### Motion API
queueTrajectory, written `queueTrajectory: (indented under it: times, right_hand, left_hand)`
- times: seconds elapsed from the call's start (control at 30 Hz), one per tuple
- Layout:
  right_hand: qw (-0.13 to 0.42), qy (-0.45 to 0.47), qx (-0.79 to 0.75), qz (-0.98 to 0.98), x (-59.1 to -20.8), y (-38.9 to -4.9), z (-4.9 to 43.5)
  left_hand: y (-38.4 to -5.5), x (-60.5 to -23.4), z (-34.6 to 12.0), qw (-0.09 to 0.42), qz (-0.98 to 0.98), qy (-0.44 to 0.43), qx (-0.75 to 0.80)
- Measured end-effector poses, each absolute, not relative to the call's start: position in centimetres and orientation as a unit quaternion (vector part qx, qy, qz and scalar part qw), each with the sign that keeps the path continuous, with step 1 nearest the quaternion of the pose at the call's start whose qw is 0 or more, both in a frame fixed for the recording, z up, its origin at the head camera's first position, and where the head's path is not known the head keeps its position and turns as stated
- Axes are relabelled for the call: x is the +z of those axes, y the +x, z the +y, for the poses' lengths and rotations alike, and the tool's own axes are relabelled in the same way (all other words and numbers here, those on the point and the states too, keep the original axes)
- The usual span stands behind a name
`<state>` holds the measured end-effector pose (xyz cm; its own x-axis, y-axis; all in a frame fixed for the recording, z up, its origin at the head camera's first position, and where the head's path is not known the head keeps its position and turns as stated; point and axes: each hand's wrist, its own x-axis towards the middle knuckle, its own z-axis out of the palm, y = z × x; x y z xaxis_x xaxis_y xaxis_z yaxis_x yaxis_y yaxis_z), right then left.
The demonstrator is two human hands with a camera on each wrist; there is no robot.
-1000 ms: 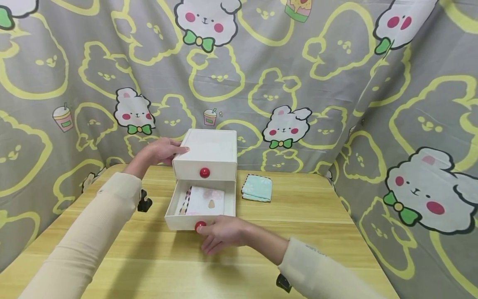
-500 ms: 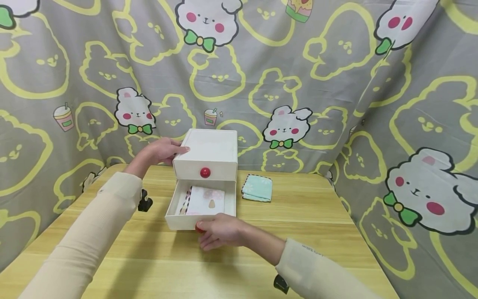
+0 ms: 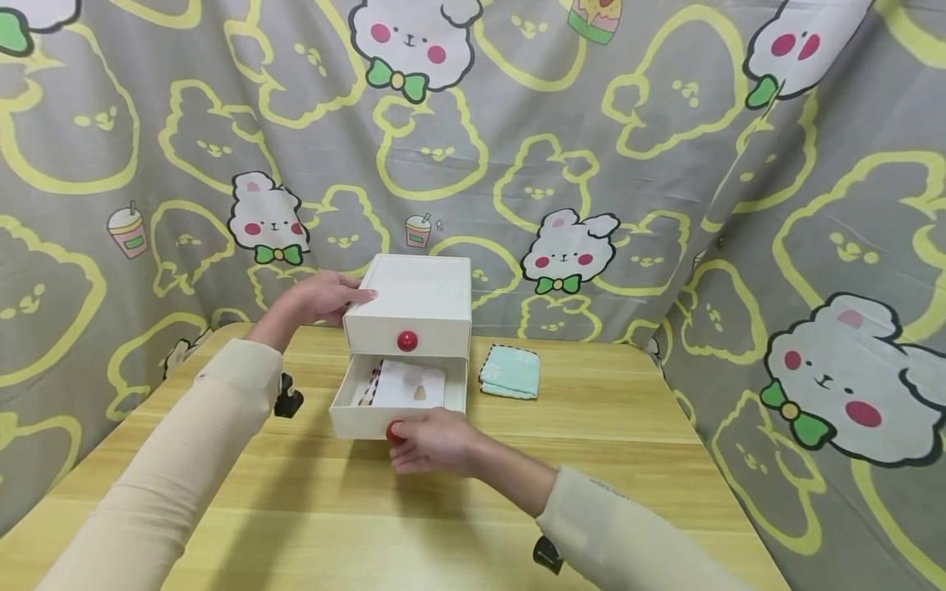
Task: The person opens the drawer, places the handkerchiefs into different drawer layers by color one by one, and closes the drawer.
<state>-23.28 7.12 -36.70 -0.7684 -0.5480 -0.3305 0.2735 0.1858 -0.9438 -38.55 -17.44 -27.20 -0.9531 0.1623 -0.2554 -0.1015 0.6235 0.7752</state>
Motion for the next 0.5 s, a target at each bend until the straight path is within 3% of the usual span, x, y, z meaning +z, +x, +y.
queueTrajectory:
  times: [0.5]
  right_hand:
    - [0.270,-0.075,-0.665,0.692,-37.7,-26.3,6.0]
  left_hand:
    - [-38.9,-27.4,-17.7,0.155,0.882,0.020,0.444]
